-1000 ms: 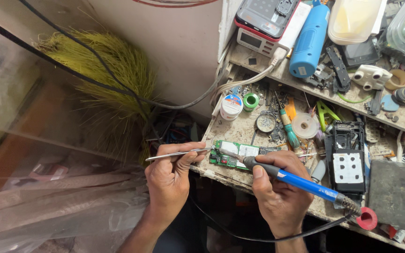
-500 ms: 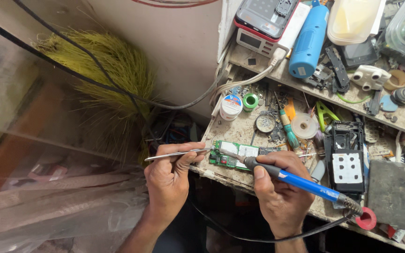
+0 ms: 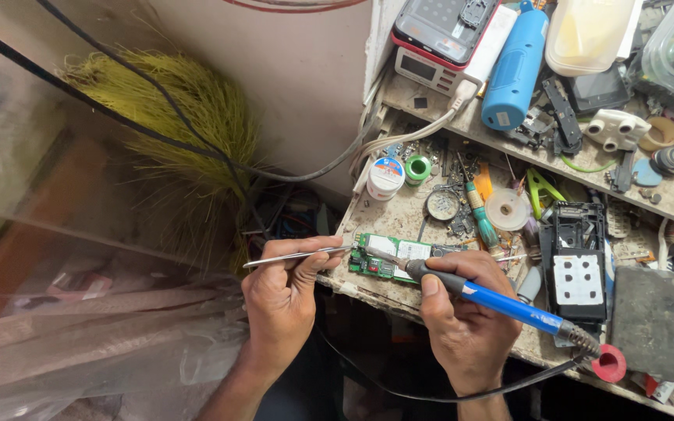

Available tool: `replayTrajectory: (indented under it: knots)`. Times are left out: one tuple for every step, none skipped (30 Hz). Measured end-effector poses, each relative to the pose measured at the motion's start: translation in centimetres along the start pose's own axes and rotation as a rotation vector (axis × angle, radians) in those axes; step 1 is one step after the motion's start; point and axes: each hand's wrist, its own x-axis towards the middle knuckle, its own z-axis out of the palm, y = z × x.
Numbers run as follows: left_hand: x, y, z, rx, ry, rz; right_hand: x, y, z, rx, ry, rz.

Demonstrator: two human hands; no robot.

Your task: The person uses a hot air gun and tweezers to work on a small circuit board, then applies flux and solders components with a soldering iron. They wipe the board with a cotton swab and continue adjusting parts with tweezers.

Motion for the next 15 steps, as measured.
replayTrajectory:
  knots:
    - [-0.01,0.01,0.02,-0.002,0.002,-0.004,-0.05,-0.01,-0.05,-0.012,0.014,0.015]
    - [-0.02,0.02,0.03,-0.004,0.004,-0.007,-0.09,-0.01,-0.1,-0.024,0.027,0.03]
    - [-0.01,0.02,0.01,0.001,0.002,-0.009,-0.13,-0.02,-0.16,-0.012,0.037,0.036]
    - [-0.02,0.01,-0.01,0.007,0.0,-0.012,-0.16,-0.02,-0.22,-0.001,0.045,0.042]
    - [-0.01,0.0,-0.03,0.013,-0.002,-0.015,-0.18,-0.01,-0.25,0.011,0.054,0.048]
    - [-0.04,-0.01,-0.02,0.007,-0.003,-0.013,-0.2,0.0,-0.26,0.007,0.048,0.049]
    - [-0.07,-0.02,-0.03,0.003,-0.003,-0.009,-0.21,0.01,-0.25,0.004,0.041,0.05]
    - [-0.09,-0.03,-0.02,-0.003,-0.003,-0.005,-0.22,0.01,-0.25,0.001,0.036,0.05]
    - [-0.09,-0.06,-0.02,-0.005,-0.003,0.001,-0.22,0.0,-0.26,-0.013,0.033,0.047]
    - [-0.08,-0.09,-0.01,-0.008,-0.003,0.007,-0.21,-0.01,-0.26,-0.027,0.031,0.045]
    - [-0.08,-0.11,-0.01,-0.01,-0.002,0.013,-0.2,-0.02,-0.27,-0.041,0.029,0.042]
    - [-0.09,-0.11,-0.01,-0.011,-0.001,0.005,-0.18,-0.04,-0.27,-0.033,0.025,0.04]
    - [-0.1,-0.1,0.01,-0.013,0.0,-0.003,-0.15,-0.06,-0.28,-0.025,0.021,0.038]
    - [-0.11,-0.12,0.0,-0.014,0.001,-0.013,-0.13,-0.07,-0.27,-0.018,0.017,0.037]
    - [-0.1,-0.12,0.02,-0.018,0.0,-0.01,-0.09,-0.07,-0.25,-0.022,0.014,0.031]
